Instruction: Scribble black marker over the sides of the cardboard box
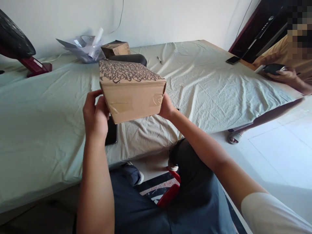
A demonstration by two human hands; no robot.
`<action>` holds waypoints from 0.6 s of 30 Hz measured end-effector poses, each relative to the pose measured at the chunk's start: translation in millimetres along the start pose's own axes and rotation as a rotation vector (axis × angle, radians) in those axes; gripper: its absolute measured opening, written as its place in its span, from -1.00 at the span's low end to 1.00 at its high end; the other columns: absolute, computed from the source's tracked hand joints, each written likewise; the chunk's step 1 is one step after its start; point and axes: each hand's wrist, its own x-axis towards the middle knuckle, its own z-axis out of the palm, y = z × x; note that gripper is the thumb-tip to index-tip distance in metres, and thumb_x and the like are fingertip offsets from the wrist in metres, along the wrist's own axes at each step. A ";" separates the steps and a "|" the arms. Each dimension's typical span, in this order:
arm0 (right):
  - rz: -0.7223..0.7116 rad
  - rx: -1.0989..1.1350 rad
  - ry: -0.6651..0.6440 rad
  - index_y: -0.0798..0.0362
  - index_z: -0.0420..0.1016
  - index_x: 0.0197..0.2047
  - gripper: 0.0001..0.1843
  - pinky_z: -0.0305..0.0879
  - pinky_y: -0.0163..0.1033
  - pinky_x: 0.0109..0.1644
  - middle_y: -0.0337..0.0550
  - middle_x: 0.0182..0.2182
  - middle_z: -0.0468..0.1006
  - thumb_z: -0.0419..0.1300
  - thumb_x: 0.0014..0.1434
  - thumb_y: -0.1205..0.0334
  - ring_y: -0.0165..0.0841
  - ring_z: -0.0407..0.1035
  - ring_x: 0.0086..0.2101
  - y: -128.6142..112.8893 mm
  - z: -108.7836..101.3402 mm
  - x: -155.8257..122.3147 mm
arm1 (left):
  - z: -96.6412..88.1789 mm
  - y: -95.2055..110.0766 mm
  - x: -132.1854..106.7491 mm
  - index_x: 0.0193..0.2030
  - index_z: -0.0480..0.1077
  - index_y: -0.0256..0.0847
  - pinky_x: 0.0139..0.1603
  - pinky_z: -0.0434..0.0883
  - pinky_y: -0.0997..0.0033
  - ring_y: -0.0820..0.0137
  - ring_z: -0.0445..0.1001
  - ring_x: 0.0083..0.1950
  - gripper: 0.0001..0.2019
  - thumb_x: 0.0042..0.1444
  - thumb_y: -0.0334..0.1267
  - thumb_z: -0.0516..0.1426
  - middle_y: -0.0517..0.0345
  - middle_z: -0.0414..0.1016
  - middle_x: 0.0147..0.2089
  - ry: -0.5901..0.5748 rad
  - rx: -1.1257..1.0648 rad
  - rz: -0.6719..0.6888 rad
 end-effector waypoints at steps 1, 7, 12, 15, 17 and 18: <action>-0.003 -0.016 0.000 -0.12 0.56 0.22 -0.35 0.59 -0.22 -0.31 -0.17 -0.23 0.61 0.06 0.50 -0.46 -0.18 0.63 -0.21 0.2 -1.5 -0.9 | -0.6 -2.1 -2.6 -0.12 0.45 -0.18 -0.69 -0.06 0.47 0.55 0.11 -0.62 -0.62 0.15 0.06 0.38 0.38 0.21 -0.48 0.010 -0.001 -0.026; -0.003 -0.092 0.019 -0.07 0.55 0.05 -0.38 0.45 -0.30 -0.41 -0.23 -0.34 0.50 0.11 0.51 -0.48 -0.32 0.50 -0.39 -2.0 -4.2 -4.4 | -13.0 -8.0 -20.2 -0.27 0.32 -0.11 -0.62 -0.25 0.46 0.61 -0.09 -0.62 -0.63 0.09 0.02 0.38 0.46 0.03 -0.55 -0.031 -0.012 -0.197; -0.023 -0.061 -0.023 -0.05 0.47 -0.12 -0.45 0.40 -0.31 -0.47 -0.28 -0.36 0.47 0.21 0.50 -0.41 -0.40 0.39 -0.48 -5.9 4.3 -3.3 | -27.1 -7.8 -13.8 -0.38 0.21 -0.07 -0.60 -0.32 0.45 0.65 -0.16 -0.62 -0.56 0.00 0.06 0.39 0.49 -0.04 -0.58 0.001 -0.022 -0.234; -0.034 -0.085 -0.054 -0.05 0.45 -0.13 -0.46 0.41 -0.32 -0.48 -0.30 -0.37 0.46 0.24 0.48 -0.40 -0.41 0.41 -0.48 -5.7 8.2 -4.7 | -30.1 -4.9 -8.0 -0.36 0.25 -0.07 -0.62 -0.30 0.45 0.64 -0.16 -0.65 -0.57 -0.05 0.06 0.40 0.49 -0.02 -0.58 0.014 -0.023 -0.276; -0.050 -0.109 -0.093 -0.05 0.46 -0.08 -0.47 0.43 -0.32 -0.48 -0.31 -0.36 0.48 0.25 0.47 -0.38 -0.40 0.43 -0.48 -4.6 8.2 -6.0 | -30.1 -1.4 -6.0 -0.37 0.28 -0.06 -0.65 -0.29 0.46 0.61 -0.15 -0.66 -0.56 -0.07 0.13 0.37 0.47 0.01 -0.60 0.025 -0.025 -0.279; -0.059 -0.118 -0.113 -0.05 0.48 -0.03 -0.49 0.44 -0.32 -0.48 -0.31 -0.35 0.50 0.26 0.47 -0.37 -0.40 0.45 -0.48 -3.9 7.5 -6.6 | -30.1 0.4 -5.7 -0.38 0.29 -0.06 -0.67 -0.29 0.47 0.59 -0.14 -0.66 -0.54 -0.09 0.19 0.36 0.46 0.01 -0.61 0.036 -0.031 -0.269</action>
